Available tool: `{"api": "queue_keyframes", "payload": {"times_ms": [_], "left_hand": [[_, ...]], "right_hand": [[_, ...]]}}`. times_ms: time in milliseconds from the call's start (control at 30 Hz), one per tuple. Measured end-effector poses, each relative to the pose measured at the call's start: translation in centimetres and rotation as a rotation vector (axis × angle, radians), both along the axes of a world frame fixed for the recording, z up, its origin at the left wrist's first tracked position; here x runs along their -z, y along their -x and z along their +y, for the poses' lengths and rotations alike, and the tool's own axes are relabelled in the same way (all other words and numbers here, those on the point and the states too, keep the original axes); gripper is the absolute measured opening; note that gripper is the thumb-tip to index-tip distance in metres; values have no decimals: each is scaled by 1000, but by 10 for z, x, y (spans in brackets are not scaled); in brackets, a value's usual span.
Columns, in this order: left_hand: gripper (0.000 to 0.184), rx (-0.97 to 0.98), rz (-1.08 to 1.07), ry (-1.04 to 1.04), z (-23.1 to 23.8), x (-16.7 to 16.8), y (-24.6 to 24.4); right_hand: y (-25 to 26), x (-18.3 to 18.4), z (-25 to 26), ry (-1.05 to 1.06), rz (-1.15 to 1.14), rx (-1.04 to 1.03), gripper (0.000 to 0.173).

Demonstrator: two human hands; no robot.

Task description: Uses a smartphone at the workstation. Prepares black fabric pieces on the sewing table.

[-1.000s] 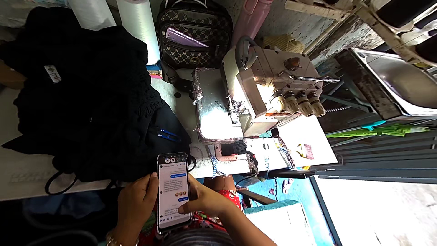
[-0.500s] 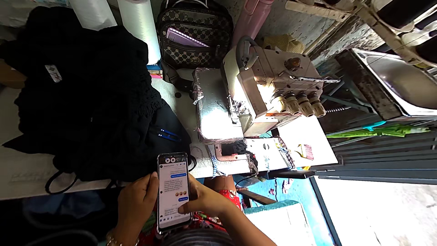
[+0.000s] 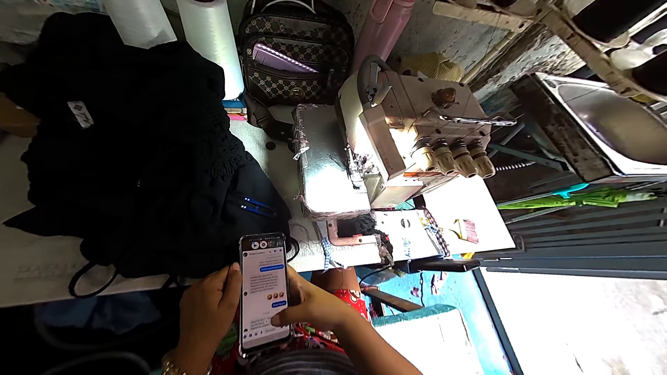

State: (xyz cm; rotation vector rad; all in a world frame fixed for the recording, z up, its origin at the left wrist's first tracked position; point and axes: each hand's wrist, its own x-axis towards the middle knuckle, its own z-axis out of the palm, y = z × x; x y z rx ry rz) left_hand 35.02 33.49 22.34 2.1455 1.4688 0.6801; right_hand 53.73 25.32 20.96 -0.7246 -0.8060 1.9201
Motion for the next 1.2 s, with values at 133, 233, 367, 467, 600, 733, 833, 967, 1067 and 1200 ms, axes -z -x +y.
{"api": "queue_keyframes", "payload": {"times_ms": [133, 233, 367, 467, 600, 733, 833, 967, 1067, 1200], "left_hand": [[53, 2, 3, -3, 0, -1, 0], [52, 4, 3, -12, 0, -1, -1], [53, 6, 4, -7, 0, -1, 0], [53, 4, 5, -4, 1, 0, 0], [52, 6, -3, -9, 0, 0, 0], [52, 7, -2, -13, 1, 0, 0], [53, 7, -2, -10, 1, 1, 0], [53, 4, 3, -7, 1, 0, 0], [52, 5, 1, -11, 1, 1, 0], [53, 10, 3, 6, 1, -1, 0]], "right_hand": [[0, -1, 0, 6, -15, 0, 73], [0, -4, 0, 6, -26, 7, 70], [0, -4, 0, 7, -30, 3, 70], [0, -2, 0, 3, -28, 1, 69], [0, -2, 0, 7, -21, 1, 71], [0, -2, 0, 7, -15, 3, 71], [0, -2, 1, 5, -21, -1, 70], [-1, -2, 1, 12, -25, -5, 70], [-1, -2, 1, 15, -23, -6, 70], [-1, -2, 1, 6, -33, -3, 70]]}}
